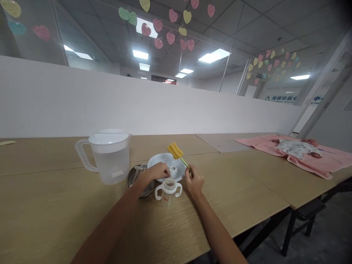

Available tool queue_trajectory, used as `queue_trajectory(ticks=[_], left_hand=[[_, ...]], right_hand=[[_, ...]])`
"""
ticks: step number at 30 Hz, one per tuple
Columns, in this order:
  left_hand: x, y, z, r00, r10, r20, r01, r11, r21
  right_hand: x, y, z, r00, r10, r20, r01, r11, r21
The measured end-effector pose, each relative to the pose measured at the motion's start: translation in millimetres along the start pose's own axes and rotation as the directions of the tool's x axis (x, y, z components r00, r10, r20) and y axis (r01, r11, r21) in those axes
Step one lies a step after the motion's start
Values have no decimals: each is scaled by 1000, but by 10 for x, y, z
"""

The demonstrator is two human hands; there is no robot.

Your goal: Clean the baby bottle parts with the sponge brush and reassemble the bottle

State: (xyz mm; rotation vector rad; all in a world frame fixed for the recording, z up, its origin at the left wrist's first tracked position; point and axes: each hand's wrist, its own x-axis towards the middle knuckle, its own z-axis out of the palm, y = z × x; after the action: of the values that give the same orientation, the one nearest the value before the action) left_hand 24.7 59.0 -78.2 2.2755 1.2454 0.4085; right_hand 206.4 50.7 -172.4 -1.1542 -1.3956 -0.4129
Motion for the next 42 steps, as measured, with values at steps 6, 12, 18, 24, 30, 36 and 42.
queue_trajectory(ticks=[6,12,18,24,30,36,42], left_hand=[[59,-209,-187,993,8,-117,-11,999,-33],[-145,-36,-592,939,34,-342,-140,947,-290],[-481,242,-816,908,93,-408,-207,947,-246],[-533,32,-866,975,-208,-79,219,960,173],[-412,-219,-634,887,-448,112,408,875,262],[-366,-282,-526,852,-507,128,448,834,323],[-336,-223,-532,839,-539,78,474,793,382]], right_hand=[[-1,2,1,1000,0,0,0,1000,20],[-9,-35,1,996,-81,43,80,996,35],[-10,-24,-28,984,-178,11,178,984,13],[-20,-14,-44,980,-197,7,197,980,3],[0,-3,-58,998,-58,-24,58,998,30],[3,25,-39,999,3,-37,-5,999,-34],[8,24,-30,999,47,-5,-47,998,-46]])
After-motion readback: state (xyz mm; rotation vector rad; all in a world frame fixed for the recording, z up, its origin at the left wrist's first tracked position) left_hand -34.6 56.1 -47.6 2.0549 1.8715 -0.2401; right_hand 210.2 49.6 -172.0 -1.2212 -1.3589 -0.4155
